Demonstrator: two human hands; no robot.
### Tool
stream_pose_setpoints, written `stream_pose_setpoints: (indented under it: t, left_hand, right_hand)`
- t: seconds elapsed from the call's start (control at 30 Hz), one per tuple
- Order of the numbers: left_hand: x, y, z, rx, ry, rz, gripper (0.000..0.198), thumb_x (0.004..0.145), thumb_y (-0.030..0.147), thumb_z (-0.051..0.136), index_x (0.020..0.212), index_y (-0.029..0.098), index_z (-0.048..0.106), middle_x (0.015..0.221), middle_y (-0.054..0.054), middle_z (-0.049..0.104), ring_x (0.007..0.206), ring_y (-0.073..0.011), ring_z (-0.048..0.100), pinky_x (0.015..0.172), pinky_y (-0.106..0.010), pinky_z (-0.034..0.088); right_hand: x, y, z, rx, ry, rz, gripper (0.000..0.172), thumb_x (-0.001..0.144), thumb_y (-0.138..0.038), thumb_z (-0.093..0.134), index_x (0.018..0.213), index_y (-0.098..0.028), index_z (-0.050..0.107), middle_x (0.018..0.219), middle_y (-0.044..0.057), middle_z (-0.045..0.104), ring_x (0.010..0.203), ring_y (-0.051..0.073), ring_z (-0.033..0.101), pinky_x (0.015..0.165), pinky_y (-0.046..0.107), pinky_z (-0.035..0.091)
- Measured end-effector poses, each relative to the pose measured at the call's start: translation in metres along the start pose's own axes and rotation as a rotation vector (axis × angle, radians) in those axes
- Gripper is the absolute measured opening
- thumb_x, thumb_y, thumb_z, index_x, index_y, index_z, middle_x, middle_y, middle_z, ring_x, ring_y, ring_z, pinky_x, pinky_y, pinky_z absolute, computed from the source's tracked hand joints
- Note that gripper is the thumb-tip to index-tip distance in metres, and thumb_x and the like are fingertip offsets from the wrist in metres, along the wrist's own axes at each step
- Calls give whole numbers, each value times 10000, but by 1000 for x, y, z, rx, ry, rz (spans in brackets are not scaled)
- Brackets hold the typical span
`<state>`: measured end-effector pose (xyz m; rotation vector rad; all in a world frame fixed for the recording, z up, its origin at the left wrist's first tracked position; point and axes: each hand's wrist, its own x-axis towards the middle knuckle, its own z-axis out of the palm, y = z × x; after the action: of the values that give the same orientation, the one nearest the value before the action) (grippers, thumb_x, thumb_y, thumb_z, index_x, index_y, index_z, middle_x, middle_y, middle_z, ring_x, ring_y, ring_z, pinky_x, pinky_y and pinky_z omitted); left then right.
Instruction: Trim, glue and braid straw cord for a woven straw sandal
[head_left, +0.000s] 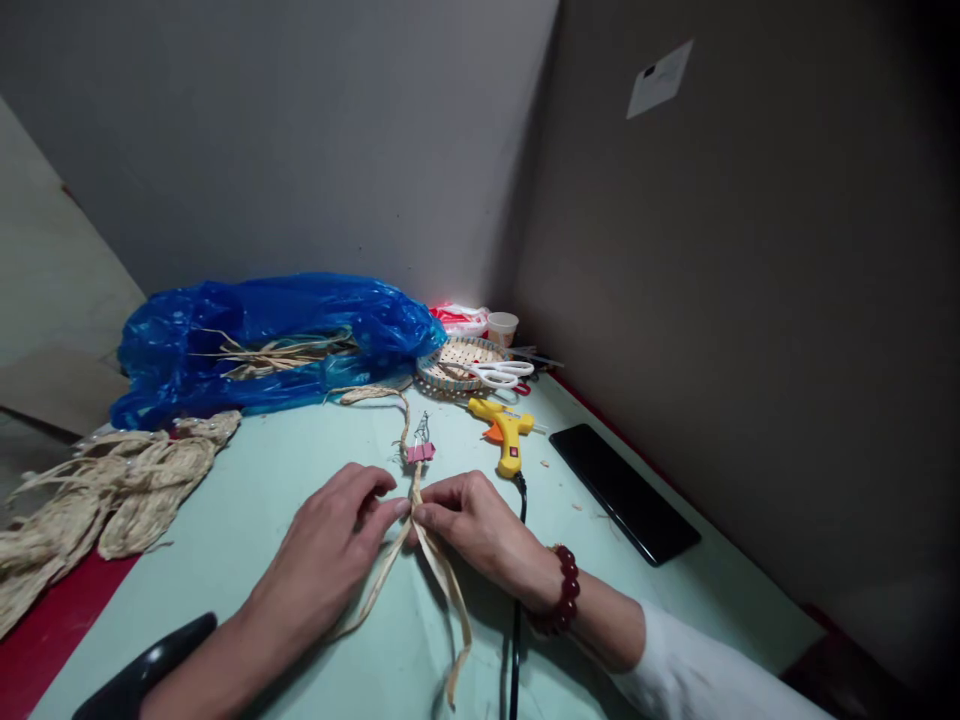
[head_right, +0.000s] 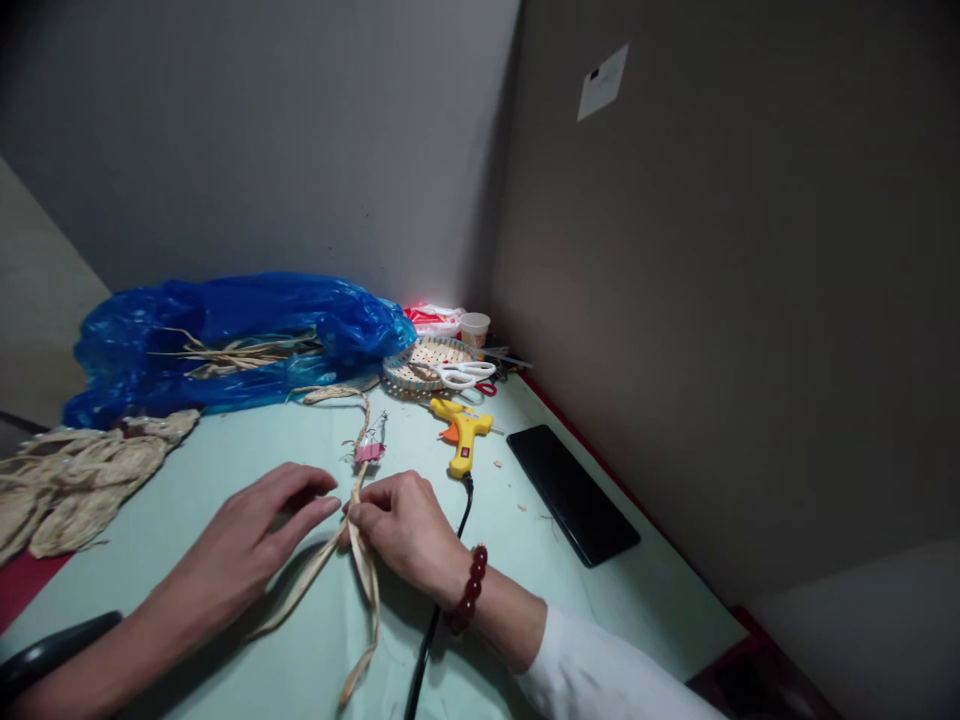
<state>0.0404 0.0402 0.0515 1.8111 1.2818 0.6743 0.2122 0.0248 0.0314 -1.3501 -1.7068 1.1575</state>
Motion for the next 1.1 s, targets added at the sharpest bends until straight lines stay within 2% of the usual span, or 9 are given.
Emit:
stream_pose_setpoints:
  t: [0.1,0.17,0.27,0.4,0.6,0.77,0.9,1.0,1.1]
  left_hand:
    - [13,-10,2,-223,-198,-82,325,804,443,561,1000,185,575,702,-4,594,637,-177,555,641,-312,438]
    - [15,-15,9,-339,-279,-141,341,802,471,529,967,173,558,628,40,519,449,-90,401,453,-229,337]
    - [13,-19,17,-427,-307,-222,327,772,489,565,874,179,547,565,87,433,378,-36,175,355,-191,155]
    - [11,-17,20,-437,-278,-262,296,774,469,584,848,183,576,418,140,284,342,-50,137,333,-193,100]
    - [9,-18,23,-393,-162,-279,248,717,343,651,575,179,530,461,80,407,390,-52,227,380,-203,115]
    - [7,-19,26,-425,-132,-277,277,727,382,638,570,182,529,440,100,339,412,-64,220,415,-215,121]
    - [6,-17,23,-462,-179,-273,283,801,405,567,678,157,624,373,116,284,403,-68,173,426,-224,100]
    - [7,-16,20,-502,-221,-272,264,791,395,598,734,142,646,413,110,317,417,-65,175,425,-227,96]
    - [7,-18,16,-559,-268,-277,191,771,335,641,715,155,605,483,106,332,442,-59,158,429,-228,93]
  right_hand:
    - [-2,-1,0,-17,3,-24,233,855,-228,494,667,-149,606,579,-50,412,565,99,344,515,216,268]
    - [-3,-1,0,-47,8,-41,229,857,-208,491,640,-160,546,591,-53,392,573,96,340,516,209,267]
    - [-6,-1,-1,-128,-2,-55,248,864,-186,481,616,-175,468,582,-57,375,563,91,340,505,208,252]
    - [-11,-8,-3,-313,14,-75,307,879,-193,489,579,-185,419,521,-49,386,526,99,328,521,249,220]
    - [-23,-21,1,-611,82,-81,227,853,-189,478,628,-194,460,521,-20,404,483,119,238,513,300,162]
    - [-31,-26,16,-793,42,-137,149,861,-161,434,832,-158,580,638,64,613,498,165,429,523,326,160]
    - [-35,-24,26,-899,-14,-206,244,809,-137,474,1027,-92,575,746,116,670,566,218,543,533,334,153]
    - [-35,-23,24,-881,-51,-270,247,819,-202,508,1035,-102,572,771,108,683,567,215,561,526,323,193]
    - [-31,-24,12,-629,29,-239,163,900,-307,485,845,-183,574,703,38,668,582,175,572,550,288,295]
